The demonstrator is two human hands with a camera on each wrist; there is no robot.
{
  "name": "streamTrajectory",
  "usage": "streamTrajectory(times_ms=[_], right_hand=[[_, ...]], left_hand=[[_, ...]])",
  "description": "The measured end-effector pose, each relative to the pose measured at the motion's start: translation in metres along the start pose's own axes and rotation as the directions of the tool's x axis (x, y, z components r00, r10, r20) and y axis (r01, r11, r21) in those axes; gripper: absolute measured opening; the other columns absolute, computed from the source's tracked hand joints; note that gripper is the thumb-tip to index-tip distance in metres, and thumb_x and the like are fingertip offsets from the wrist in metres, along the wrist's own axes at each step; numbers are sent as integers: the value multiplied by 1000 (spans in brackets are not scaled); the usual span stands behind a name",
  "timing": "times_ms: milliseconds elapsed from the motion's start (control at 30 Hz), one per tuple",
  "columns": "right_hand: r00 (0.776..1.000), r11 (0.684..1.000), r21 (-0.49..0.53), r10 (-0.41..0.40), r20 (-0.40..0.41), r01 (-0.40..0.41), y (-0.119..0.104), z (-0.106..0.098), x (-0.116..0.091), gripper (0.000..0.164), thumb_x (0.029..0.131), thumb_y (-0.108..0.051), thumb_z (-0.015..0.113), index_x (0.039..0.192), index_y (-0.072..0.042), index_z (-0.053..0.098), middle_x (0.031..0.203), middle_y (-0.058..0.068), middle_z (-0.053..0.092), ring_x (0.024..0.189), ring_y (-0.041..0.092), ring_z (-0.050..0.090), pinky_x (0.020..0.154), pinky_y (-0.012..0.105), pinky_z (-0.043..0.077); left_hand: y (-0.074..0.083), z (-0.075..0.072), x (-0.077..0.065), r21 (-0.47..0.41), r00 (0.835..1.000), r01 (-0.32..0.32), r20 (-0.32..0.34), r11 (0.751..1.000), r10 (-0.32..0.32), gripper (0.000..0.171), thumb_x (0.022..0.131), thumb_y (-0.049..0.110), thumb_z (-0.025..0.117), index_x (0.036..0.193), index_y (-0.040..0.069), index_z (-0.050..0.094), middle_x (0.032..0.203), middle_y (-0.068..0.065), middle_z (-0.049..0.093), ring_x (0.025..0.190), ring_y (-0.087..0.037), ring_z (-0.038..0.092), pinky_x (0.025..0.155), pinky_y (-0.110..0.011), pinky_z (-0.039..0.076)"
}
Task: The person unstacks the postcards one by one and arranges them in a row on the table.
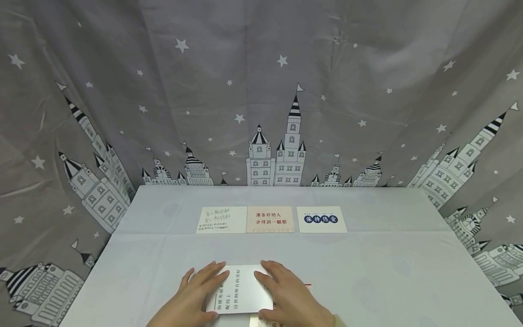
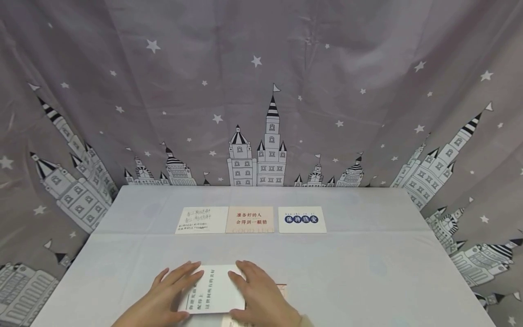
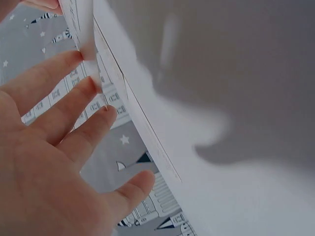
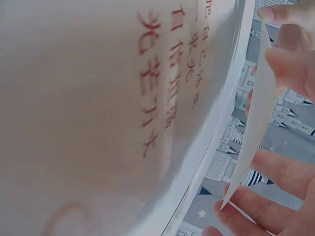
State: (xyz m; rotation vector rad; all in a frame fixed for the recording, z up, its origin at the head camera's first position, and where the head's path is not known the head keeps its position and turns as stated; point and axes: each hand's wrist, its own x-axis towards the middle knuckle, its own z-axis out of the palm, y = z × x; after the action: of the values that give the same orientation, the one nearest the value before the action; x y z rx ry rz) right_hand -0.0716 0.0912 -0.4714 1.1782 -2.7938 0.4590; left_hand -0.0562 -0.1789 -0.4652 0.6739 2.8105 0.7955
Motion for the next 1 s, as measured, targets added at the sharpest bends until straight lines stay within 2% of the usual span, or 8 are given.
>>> streamTrajectory(times_ms=[200,333,533,767,1000], right_hand=[[999,999,-28,-28,-27,27,-3,2,9,76,74,-49,76,134,-8,54,139,12,47,127,25,45,102,37,41],[998,998,-49,-37,-47,35,-6,3,15,76,73,-49,77,133,-8,54,138,13,48,126,26,45,102,36,41],[999,998,-58,-26,-29,24,-11,4,29,75,74,-50,76,133,-9,55,137,13,49,127,25,45,103,35,41],[999,997,-74,-25,-23,23,-17,6,45,74,74,-51,76,133,-11,56,138,11,48,128,24,45,104,33,39],[999,994,-101,-35,-21,33,-19,9,58,75,74,-52,75,133,-11,56,138,12,49,128,24,45,105,33,38]], left_hand=[[-6,-5,-1,16,1000,25,-10,1000,-25,81,61,20,86,134,4,54,145,-11,42,136,-37,31,103,-71,9],[-9,-10,-3,24,999,20,-30,1000,-20,80,61,20,85,133,5,55,145,-11,42,135,-38,31,102,-72,9],[-18,-16,-6,55,999,19,-50,998,-17,82,60,18,86,134,5,55,146,-11,42,135,-39,32,101,-72,11],[-25,-27,-8,94,995,83,-55,992,-78,83,58,18,87,134,8,56,146,-8,42,136,-37,31,102,-71,12],[-34,-33,-9,126,993,76,-99,989,-63,81,57,17,87,132,10,58,145,-7,43,135,-36,33,101,-70,17]])
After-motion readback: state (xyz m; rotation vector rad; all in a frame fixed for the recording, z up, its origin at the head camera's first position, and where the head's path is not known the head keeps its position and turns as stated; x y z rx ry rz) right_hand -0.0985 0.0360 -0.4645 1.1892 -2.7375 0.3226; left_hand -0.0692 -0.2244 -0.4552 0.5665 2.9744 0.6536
